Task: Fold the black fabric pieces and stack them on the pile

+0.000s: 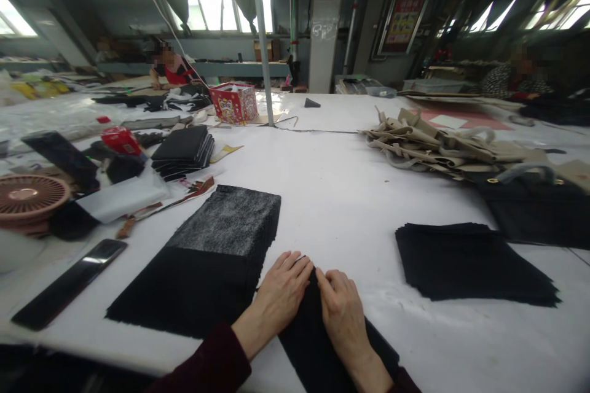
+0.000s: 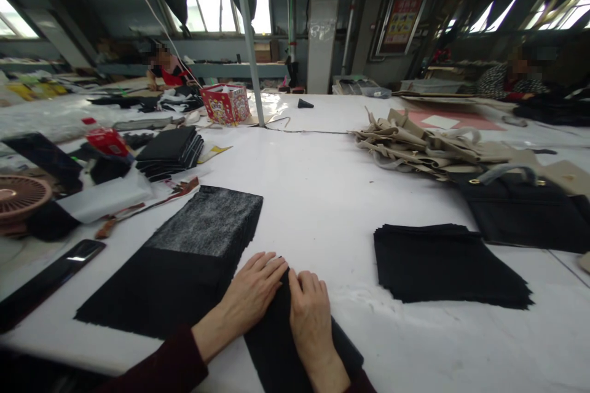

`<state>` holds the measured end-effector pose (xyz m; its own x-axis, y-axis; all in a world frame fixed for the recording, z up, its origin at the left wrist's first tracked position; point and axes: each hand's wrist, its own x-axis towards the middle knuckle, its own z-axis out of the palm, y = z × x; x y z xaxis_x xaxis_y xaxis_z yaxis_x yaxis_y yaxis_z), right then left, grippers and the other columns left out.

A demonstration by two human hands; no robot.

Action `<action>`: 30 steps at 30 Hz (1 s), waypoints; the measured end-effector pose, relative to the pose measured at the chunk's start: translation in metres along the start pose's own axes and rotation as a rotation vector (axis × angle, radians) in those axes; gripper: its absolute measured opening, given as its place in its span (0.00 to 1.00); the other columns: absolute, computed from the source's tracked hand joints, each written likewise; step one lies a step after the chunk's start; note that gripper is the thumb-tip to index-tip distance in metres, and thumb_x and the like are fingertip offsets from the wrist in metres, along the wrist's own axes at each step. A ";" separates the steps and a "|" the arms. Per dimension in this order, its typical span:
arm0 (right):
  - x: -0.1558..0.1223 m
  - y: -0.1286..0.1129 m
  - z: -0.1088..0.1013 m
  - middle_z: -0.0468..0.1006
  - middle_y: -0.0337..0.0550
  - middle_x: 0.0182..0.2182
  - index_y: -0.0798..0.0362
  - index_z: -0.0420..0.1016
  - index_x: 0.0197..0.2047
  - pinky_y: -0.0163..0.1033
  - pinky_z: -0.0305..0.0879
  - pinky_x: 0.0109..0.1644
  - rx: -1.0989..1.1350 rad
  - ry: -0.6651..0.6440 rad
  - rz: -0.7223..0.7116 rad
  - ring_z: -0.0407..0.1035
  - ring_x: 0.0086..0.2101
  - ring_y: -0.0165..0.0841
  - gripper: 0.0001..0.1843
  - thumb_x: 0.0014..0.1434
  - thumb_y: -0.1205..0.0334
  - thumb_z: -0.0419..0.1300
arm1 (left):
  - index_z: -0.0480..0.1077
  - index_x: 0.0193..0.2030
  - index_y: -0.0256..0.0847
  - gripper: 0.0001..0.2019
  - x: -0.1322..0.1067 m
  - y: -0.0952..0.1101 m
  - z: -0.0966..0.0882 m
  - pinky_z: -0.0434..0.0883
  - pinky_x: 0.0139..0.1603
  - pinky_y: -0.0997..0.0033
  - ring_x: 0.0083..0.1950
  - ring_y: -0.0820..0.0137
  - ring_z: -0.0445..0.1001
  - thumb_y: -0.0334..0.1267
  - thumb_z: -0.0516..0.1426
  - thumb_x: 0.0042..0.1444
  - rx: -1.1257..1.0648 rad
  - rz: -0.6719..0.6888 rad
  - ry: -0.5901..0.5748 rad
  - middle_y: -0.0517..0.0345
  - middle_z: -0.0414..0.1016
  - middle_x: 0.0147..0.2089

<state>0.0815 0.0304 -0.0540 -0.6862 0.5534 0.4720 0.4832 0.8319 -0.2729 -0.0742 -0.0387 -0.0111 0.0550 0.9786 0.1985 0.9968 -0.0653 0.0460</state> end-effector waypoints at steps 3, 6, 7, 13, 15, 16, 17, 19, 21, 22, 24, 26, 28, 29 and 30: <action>-0.003 0.004 -0.003 0.69 0.47 0.38 0.54 0.66 0.60 0.42 0.60 0.42 0.062 0.017 -0.008 0.63 0.39 0.37 0.20 0.67 0.71 0.47 | 0.62 0.62 0.41 0.19 0.000 0.001 -0.003 0.52 0.68 0.59 0.63 0.62 0.62 0.33 0.50 0.66 0.024 0.031 -0.028 0.54 0.68 0.60; -0.007 0.006 -0.008 0.68 0.47 0.38 0.55 0.68 0.58 0.41 0.60 0.42 0.080 0.020 -0.018 0.63 0.39 0.36 0.19 0.67 0.72 0.47 | 0.62 0.62 0.43 0.19 0.000 0.001 -0.008 0.51 0.68 0.58 0.62 0.63 0.62 0.32 0.50 0.65 0.029 0.045 -0.048 0.54 0.68 0.59; -0.009 0.007 -0.009 0.68 0.47 0.38 0.56 0.70 0.56 0.41 0.60 0.42 0.075 0.024 -0.021 0.62 0.39 0.36 0.18 0.67 0.73 0.47 | 0.62 0.62 0.43 0.19 0.000 0.001 -0.009 0.51 0.68 0.59 0.62 0.63 0.62 0.32 0.50 0.65 0.029 0.049 -0.049 0.54 0.68 0.59; -0.018 0.010 -0.017 0.68 0.47 0.35 0.58 0.72 0.53 0.41 0.59 0.41 0.037 0.055 -0.050 0.62 0.37 0.36 0.17 0.65 0.74 0.48 | 0.61 0.63 0.38 0.21 0.002 0.001 -0.010 0.49 0.68 0.60 0.63 0.62 0.60 0.33 0.52 0.63 0.025 0.123 -0.076 0.50 0.69 0.57; -0.021 0.011 -0.019 0.68 0.46 0.35 0.58 0.72 0.53 0.41 0.59 0.41 0.027 0.052 -0.052 0.62 0.37 0.36 0.17 0.65 0.73 0.49 | 0.60 0.64 0.39 0.23 0.002 0.003 -0.010 0.50 0.68 0.60 0.63 0.62 0.60 0.32 0.52 0.62 0.030 0.131 -0.083 0.50 0.69 0.57; -0.023 0.011 -0.020 0.68 0.46 0.35 0.58 0.72 0.52 0.41 0.59 0.41 0.022 0.050 -0.050 0.62 0.37 0.36 0.16 0.65 0.73 0.49 | 0.59 0.64 0.41 0.23 0.002 0.004 -0.011 0.50 0.68 0.60 0.63 0.62 0.60 0.32 0.52 0.62 0.032 0.136 -0.085 0.51 0.68 0.57; -0.025 0.011 -0.021 0.68 0.46 0.34 0.58 0.72 0.52 0.41 0.59 0.41 0.016 0.046 -0.046 0.62 0.37 0.36 0.16 0.65 0.73 0.49 | 0.60 0.64 0.43 0.24 0.002 0.005 -0.011 0.50 0.68 0.59 0.63 0.63 0.60 0.31 0.53 0.61 0.034 0.142 -0.087 0.51 0.68 0.58; -0.029 0.012 -0.024 0.68 0.46 0.35 0.57 0.72 0.52 0.41 0.59 0.41 0.009 0.034 -0.036 0.62 0.37 0.36 0.16 0.65 0.73 0.49 | 0.61 0.63 0.44 0.23 0.001 0.006 -0.012 0.49 0.69 0.59 0.63 0.62 0.60 0.31 0.53 0.60 0.043 0.157 -0.093 0.51 0.67 0.59; -0.032 0.012 -0.026 0.68 0.46 0.35 0.56 0.72 0.52 0.41 0.59 0.42 0.003 0.020 -0.027 0.62 0.38 0.37 0.17 0.65 0.73 0.48 | 0.61 0.63 0.43 0.24 0.001 0.007 -0.013 0.49 0.69 0.58 0.63 0.62 0.60 0.30 0.53 0.59 0.055 0.165 -0.098 0.50 0.66 0.59; -0.034 0.013 -0.028 0.68 0.46 0.35 0.56 0.72 0.52 0.42 0.59 0.42 0.000 0.016 -0.023 0.62 0.38 0.37 0.17 0.65 0.73 0.48 | 0.61 0.63 0.43 0.24 0.002 0.008 -0.014 0.49 0.69 0.58 0.63 0.62 0.60 0.29 0.53 0.59 0.058 0.171 -0.103 0.50 0.66 0.59; -0.038 0.014 -0.031 0.68 0.46 0.35 0.56 0.72 0.52 0.42 0.59 0.42 -0.012 0.016 -0.019 0.62 0.38 0.37 0.17 0.65 0.73 0.49 | 0.60 0.64 0.41 0.25 0.003 0.010 -0.015 0.49 0.69 0.58 0.63 0.62 0.59 0.29 0.52 0.59 0.058 0.193 -0.122 0.50 0.66 0.59; -0.041 0.015 -0.035 0.68 0.45 0.35 0.56 0.72 0.53 0.42 0.59 0.42 -0.024 0.017 -0.021 0.61 0.37 0.36 0.17 0.65 0.74 0.49 | 0.59 0.64 0.39 0.25 0.004 0.013 -0.015 0.49 0.69 0.59 0.64 0.63 0.59 0.29 0.52 0.59 0.061 0.214 -0.141 0.50 0.67 0.59; -0.045 0.016 -0.039 0.68 0.46 0.35 0.57 0.71 0.53 0.42 0.59 0.42 -0.031 0.012 -0.019 0.61 0.37 0.37 0.17 0.64 0.75 0.49 | 0.58 0.65 0.37 0.27 0.003 0.016 -0.015 0.48 0.70 0.59 0.64 0.63 0.60 0.29 0.52 0.58 0.074 0.224 -0.149 0.48 0.67 0.58; -0.046 0.017 -0.041 0.68 0.46 0.35 0.57 0.71 0.53 0.42 0.59 0.42 -0.034 0.007 -0.016 0.61 0.38 0.37 0.17 0.64 0.75 0.49 | 0.57 0.65 0.37 0.28 0.003 0.018 -0.015 0.48 0.70 0.59 0.64 0.63 0.60 0.28 0.53 0.57 0.083 0.227 -0.148 0.48 0.67 0.59; -0.048 0.017 -0.043 0.68 0.46 0.36 0.57 0.71 0.53 0.42 0.59 0.42 -0.037 0.002 -0.011 0.61 0.38 0.37 0.17 0.64 0.75 0.49 | 0.57 0.66 0.39 0.29 0.002 0.020 -0.015 0.47 0.70 0.59 0.64 0.62 0.60 0.28 0.53 0.56 0.092 0.231 -0.148 0.49 0.66 0.59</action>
<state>0.1462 0.0165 -0.0457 -0.6904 0.5442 0.4766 0.4953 0.8358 -0.2369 -0.0554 -0.0411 0.0046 0.2826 0.9581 0.0475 0.9575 -0.2787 -0.0746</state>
